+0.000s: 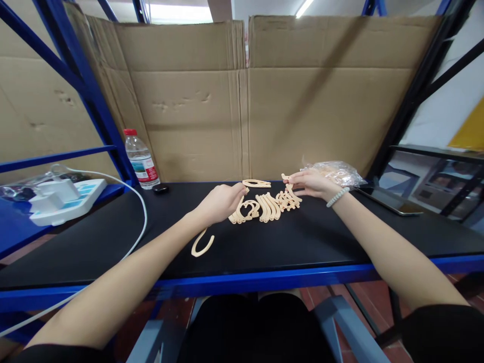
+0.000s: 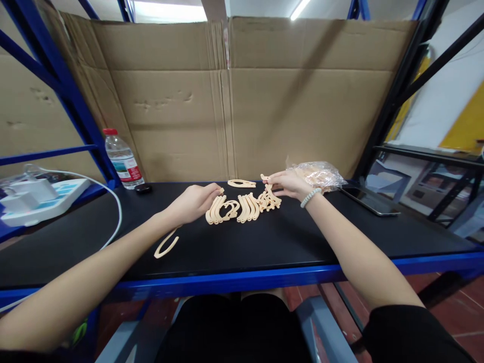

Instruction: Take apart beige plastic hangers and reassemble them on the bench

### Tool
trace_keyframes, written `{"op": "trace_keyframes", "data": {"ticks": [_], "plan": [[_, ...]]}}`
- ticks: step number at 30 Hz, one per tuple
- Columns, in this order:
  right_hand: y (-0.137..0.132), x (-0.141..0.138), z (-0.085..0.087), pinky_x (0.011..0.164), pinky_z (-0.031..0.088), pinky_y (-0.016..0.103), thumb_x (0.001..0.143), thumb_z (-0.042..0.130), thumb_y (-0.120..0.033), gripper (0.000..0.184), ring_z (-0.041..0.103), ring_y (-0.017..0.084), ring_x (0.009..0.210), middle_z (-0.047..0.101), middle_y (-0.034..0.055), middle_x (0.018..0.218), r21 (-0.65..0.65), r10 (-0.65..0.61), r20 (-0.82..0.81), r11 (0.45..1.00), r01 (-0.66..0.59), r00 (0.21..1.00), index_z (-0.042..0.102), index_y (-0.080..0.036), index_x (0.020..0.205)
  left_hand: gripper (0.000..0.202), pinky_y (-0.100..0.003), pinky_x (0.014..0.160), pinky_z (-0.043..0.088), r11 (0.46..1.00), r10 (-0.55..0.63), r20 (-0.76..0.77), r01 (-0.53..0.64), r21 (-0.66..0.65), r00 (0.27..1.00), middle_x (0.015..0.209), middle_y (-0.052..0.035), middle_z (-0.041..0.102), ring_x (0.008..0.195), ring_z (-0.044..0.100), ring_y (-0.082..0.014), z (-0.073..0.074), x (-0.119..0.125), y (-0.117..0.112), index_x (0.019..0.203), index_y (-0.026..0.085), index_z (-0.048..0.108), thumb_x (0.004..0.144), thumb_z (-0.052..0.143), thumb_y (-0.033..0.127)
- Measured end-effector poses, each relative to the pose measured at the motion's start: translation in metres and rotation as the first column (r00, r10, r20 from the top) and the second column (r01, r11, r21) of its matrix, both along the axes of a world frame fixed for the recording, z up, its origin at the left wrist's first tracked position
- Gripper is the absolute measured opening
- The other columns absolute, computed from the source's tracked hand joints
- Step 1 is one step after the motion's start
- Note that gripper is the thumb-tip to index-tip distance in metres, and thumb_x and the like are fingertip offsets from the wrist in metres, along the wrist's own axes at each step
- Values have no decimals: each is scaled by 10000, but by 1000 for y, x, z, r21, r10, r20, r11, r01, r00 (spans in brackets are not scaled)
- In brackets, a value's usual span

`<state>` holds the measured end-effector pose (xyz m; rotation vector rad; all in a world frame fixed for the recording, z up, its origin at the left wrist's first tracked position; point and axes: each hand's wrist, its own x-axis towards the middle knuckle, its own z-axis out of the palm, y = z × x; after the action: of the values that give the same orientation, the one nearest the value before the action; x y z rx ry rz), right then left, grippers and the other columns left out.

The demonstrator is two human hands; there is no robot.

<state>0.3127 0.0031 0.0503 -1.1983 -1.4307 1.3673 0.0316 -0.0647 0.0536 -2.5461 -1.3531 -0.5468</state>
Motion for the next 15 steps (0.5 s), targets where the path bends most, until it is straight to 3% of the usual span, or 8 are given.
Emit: {"op": "trace_keyframes", "data": {"ticks": [5,10,13,15], "plan": [[7,7,-1,580,511,194,739,664,-92,71,517,64,558,611,11,666,17,-141,99,990,140,985,658,-156,708,307,-256,574,377,1000,0,-27,1,25,1000,661,-47,630,637,620,-201,-2,0,1,945,158,573,972,299,293],[8,8,-2,553,508,191,705,690,-104,62,488,53,514,600,11,639,24,-101,85,995,99,991,651,-146,682,316,-251,579,385,999,-16,-28,17,28,999,672,-50,637,637,623,-189,-3,-1,2,954,159,567,973,284,299],[7,9,-1,601,529,216,700,718,-186,70,540,68,560,646,40,701,172,-60,13,983,57,998,667,-138,707,314,-250,578,381,1000,-21,-12,21,18,1000,670,-45,634,639,625,-189,-4,-1,3,946,162,567,973,289,304],[5,9,0,641,540,242,677,750,-265,181,592,100,625,670,57,728,332,-61,5,942,56,998,692,-132,785,312,-250,574,376,1000,-21,1,21,15,1000,671,-45,634,640,624,-192,-4,0,3,938,163,569,973,295,309]]}}
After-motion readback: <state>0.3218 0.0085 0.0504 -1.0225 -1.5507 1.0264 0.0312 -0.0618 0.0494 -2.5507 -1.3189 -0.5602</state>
